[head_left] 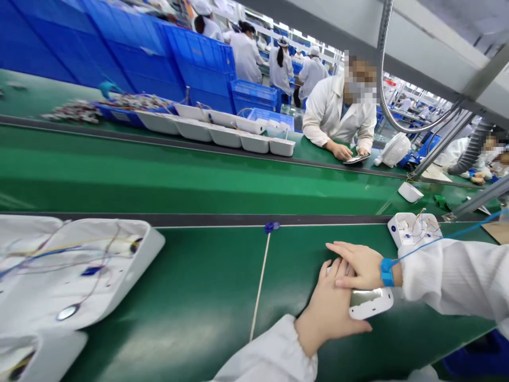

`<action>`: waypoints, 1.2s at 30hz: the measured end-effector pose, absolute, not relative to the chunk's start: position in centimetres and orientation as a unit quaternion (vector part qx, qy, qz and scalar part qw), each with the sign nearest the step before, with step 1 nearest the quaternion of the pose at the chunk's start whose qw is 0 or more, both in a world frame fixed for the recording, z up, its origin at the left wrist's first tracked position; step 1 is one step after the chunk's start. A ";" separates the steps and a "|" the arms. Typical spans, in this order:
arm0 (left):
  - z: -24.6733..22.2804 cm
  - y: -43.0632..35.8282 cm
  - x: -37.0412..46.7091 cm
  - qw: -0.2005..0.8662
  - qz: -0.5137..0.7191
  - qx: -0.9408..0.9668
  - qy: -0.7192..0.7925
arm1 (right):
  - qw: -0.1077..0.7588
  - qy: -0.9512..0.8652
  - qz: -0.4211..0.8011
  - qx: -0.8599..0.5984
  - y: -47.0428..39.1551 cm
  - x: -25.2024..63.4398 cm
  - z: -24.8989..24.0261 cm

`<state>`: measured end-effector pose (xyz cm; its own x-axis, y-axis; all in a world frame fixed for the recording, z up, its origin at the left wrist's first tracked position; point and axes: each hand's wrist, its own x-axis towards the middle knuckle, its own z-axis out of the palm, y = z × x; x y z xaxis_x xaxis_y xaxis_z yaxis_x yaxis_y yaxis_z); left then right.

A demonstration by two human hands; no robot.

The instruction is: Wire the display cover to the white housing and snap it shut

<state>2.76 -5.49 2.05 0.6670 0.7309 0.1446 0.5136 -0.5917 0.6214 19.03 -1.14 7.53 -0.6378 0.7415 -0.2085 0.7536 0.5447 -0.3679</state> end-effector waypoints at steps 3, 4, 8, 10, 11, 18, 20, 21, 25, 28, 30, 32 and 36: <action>2.6 -5.5 2.8 0.265 0.206 0.870 0.362 | 0.035 0.873 -0.220 0.435 -1.1 18.7 8.1; 2.6 -5.5 2.8 0.262 0.206 0.870 0.363 | 0.040 0.872 -0.221 0.435 -1.1 18.6 8.2; 2.3 -5.5 2.8 0.262 0.191 0.875 0.359 | 0.049 0.872 -0.224 0.432 -1.1 18.4 8.4; 1.9 -5.3 2.8 0.267 0.197 0.875 0.353 | 0.054 0.874 -0.224 0.428 -0.9 18.4 8.3; 1.8 -5.3 2.8 0.271 0.203 0.873 0.351 | 0.057 0.874 -0.223 0.427 -0.8 18.4 8.1; 2.2 -5.2 2.8 0.274 0.213 0.870 0.350 | 0.040 0.871 -0.230 0.432 -0.5 18.6 8.1; 2.7 -5.3 2.7 0.269 0.214 0.870 0.352 | 0.013 0.872 -0.235 0.428 -0.8 18.9 8.2; 2.9 -5.4 2.7 0.266 0.215 0.870 0.354 | 0.003 0.876 -0.235 0.420 -1.1 19.1 8.2; 3.2 -5.7 2.6 0.259 0.199 0.876 0.354 | -0.006 0.897 -0.215 0.386 -1.8 19.7 8.1; 2.7 -5.7 2.8 0.268 0.169 0.882 0.349 | 0.003 0.903 -0.208 0.377 -2.1 19.7 7.8; 2.1 -5.7 3.0 0.273 0.165 0.883 0.344 | 0.008 0.902 -0.204 0.380 -2.1 19.7 7.5; 1.6 -5.6 3.1 0.266 0.190 0.881 0.343 | 0.000 0.900 -0.198 0.388 -2.0 19.6 7.3; 1.4 -5.7 3.3 0.243 0.251 0.873 0.340 | -0.044 0.897 -0.196 0.395 -1.5 19.7 7.1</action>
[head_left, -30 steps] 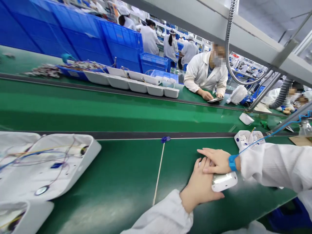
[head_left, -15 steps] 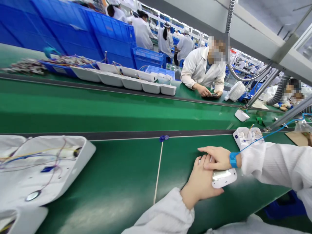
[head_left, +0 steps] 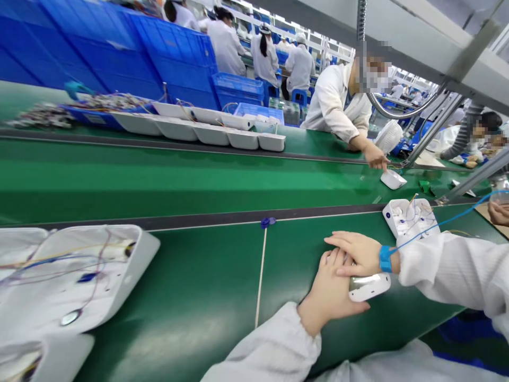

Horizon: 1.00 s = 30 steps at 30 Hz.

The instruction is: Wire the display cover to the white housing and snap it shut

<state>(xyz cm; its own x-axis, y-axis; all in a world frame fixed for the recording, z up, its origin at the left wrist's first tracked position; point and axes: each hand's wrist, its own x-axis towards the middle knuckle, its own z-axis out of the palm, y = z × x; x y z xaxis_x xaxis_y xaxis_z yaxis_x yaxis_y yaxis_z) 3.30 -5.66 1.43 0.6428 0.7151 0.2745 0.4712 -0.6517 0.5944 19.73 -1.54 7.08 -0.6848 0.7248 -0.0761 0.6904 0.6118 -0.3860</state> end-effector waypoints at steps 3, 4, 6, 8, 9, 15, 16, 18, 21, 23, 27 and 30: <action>1.5 -5.9 3.3 0.240 0.250 0.870 0.350 | 0.159 -0.876 0.180 -0.418 -1.5 20.2 6.9; 1.4 -6.0 3.3 0.233 0.252 0.870 0.353 | 0.217 -0.855 0.160 -0.443 -1.8 20.4 6.8; 1.1 -6.2 3.1 0.197 0.281 0.868 0.358 | 0.326 -0.781 0.123 -0.519 -2.8 21.0 6.5; 0.8 -6.4 2.9 0.122 0.341 0.864 0.350 | 0.382 -0.691 0.155 -0.594 -4.6 21.5 6.1; 0.7 -6.5 2.7 0.075 0.376 0.860 0.338 | 0.388 -0.655 0.200 -0.617 -5.7 21.8 6.0; 1.6 -6.1 1.5 -0.039 0.489 0.837 0.244 | 0.389 -0.692 0.235 -0.561 -10.4 22.4 7.3; 2.0 -5.9 1.2 -0.008 0.498 0.836 0.229 | 0.387 -0.723 0.190 -0.540 -10.6 22.4 7.7; 2.9 -5.6 0.7 0.058 0.515 0.834 0.191 | 0.379 -0.780 0.109 -0.485 -10.7 22.3 8.3; 3.7 -5.0 0.1 0.116 0.508 0.835 0.176 | 0.376 -0.828 0.063 -0.412 -10.5 21.5 8.5; 3.6 -4.6 -0.2 0.157 0.477 0.844 0.187 | 0.372 -0.841 0.065 -0.386 -10.3 20.8 8.7; 2.5 -4.2 -0.7 0.234 0.470 0.821 0.224 | 0.350 -0.849 0.099 -0.383 -9.9 20.6 9.2; 1.6 -4.4 -0.8 0.283 0.518 0.756 0.283 | 0.344 -0.824 0.161 -0.420 -9.6 21.8 8.8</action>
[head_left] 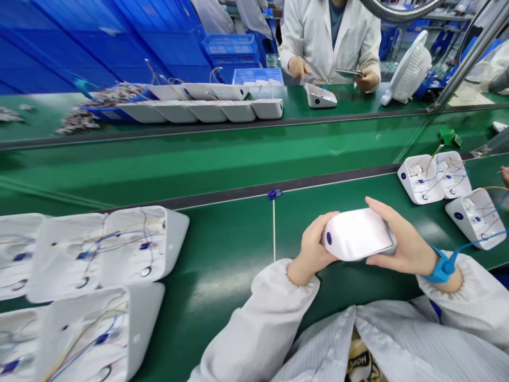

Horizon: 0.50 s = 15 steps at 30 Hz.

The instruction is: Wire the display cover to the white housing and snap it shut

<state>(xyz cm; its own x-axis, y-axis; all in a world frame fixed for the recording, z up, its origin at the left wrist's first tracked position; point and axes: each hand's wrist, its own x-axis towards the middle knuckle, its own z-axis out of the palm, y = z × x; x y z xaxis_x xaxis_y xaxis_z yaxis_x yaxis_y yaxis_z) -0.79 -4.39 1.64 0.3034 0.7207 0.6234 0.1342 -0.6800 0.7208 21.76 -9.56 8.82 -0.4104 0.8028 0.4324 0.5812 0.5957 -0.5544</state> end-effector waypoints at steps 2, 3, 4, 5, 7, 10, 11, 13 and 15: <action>1.3 -4.7 -0.6 0.326 0.536 0.720 0.298 | 0.372 -0.795 0.213 -0.429 -9.5 22.5 8.2; 1.3 -4.8 -0.5 0.344 0.539 0.710 0.295 | 0.394 -0.781 0.232 -0.426 -9.5 22.7 7.9; 1.3 -4.9 -0.3 0.357 0.539 0.707 0.287 | 0.418 -0.769 0.240 -0.420 -9.5 22.8 7.8; 1.3 -4.9 -0.1 0.363 0.538 0.708 0.277 | 0.438 -0.762 0.239 -0.413 -9.5 22.8 7.8; 1.6 -4.9 0.2 0.359 0.530 0.724 0.257 | 0.445 -0.773 0.206 -0.402 -9.5 22.3 8.3; 2.1 -4.6 0.1 0.332 0.501 0.761 0.244 | 0.403 -0.821 0.111 -0.389 -9.4 21.3 9.5; 2.2 -4.4 0.0 0.322 0.488 0.774 0.242 | 0.386 -0.833 0.080 -0.388 -9.3 21.0 9.7; 2.4 -4.2 -0.3 0.303 0.464 0.800 0.231 | 0.362 -0.846 0.043 -0.389 -9.0 20.5 9.7; 2.6 -4.0 -0.6 0.289 0.448 0.820 0.207 | 0.349 -0.852 0.040 -0.389 -8.7 20.1 9.2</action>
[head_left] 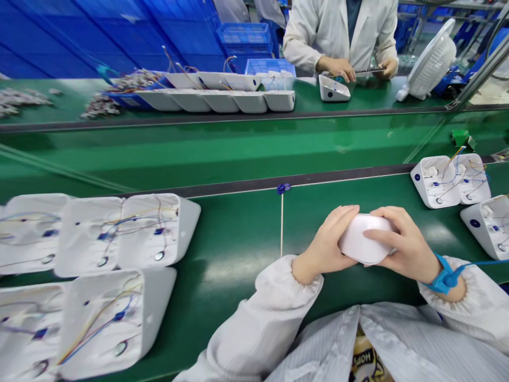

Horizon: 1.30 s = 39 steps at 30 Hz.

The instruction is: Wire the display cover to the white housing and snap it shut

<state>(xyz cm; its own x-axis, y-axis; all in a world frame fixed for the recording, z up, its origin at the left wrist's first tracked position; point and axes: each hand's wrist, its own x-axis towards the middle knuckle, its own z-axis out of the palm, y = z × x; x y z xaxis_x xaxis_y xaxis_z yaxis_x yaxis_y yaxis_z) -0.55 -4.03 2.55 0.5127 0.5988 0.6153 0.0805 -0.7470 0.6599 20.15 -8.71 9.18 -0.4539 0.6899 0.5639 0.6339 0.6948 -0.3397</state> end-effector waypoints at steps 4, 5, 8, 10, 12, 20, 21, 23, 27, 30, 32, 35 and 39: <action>2.7 -3.9 -0.7 0.291 0.453 0.827 0.163 | 0.336 -0.864 0.064 -0.369 -8.4 19.5 8.1; 2.8 -3.9 -0.7 0.294 0.461 0.822 0.159 | 0.333 -0.866 0.069 -0.367 -8.4 19.4 7.9; 2.8 -4.1 -0.5 0.294 0.484 0.807 0.167 | 0.333 -0.860 0.081 -0.377 -8.4 19.3 7.9; 2.9 -4.4 -0.3 0.286 0.496 0.801 0.174 | 0.346 -0.855 0.087 -0.377 -8.6 19.4 7.9; 3.0 -4.6 -0.1 0.281 0.505 0.796 0.179 | 0.362 -0.852 0.089 -0.367 -8.7 19.6 7.8; 2.7 -4.2 -0.2 0.299 0.498 0.797 0.169 | 0.352 -0.852 0.063 -0.382 -8.7 19.1 7.9; 2.6 -4.0 -0.4 0.302 0.494 0.797 0.171 | 0.338 -0.856 0.066 -0.385 -8.4 19.2 8.0; 2.5 -3.6 -0.7 0.310 0.481 0.801 0.178 | 0.302 -0.866 0.074 -0.392 -7.8 19.7 8.1; 2.2 -3.1 -1.2 0.309 0.461 0.807 0.200 | 0.234 -0.861 0.061 -0.447 -6.8 22.2 7.4; 1.7 -2.9 -1.2 0.302 0.468 0.799 0.226 | 0.240 -0.847 0.054 -0.470 -6.7 23.6 6.5; 1.3 -2.9 -1.0 0.307 0.479 0.784 0.248 | 0.269 -0.832 0.057 -0.482 -7.0 23.9 6.0; 0.5 -3.1 -0.9 0.346 0.497 0.751 0.264 | 0.311 -0.792 0.093 -0.517 -7.5 23.5 5.3; -0.5 -3.6 -0.6 0.398 0.530 0.709 0.242 | 0.391 -0.690 0.215 -0.569 -7.6 22.6 2.8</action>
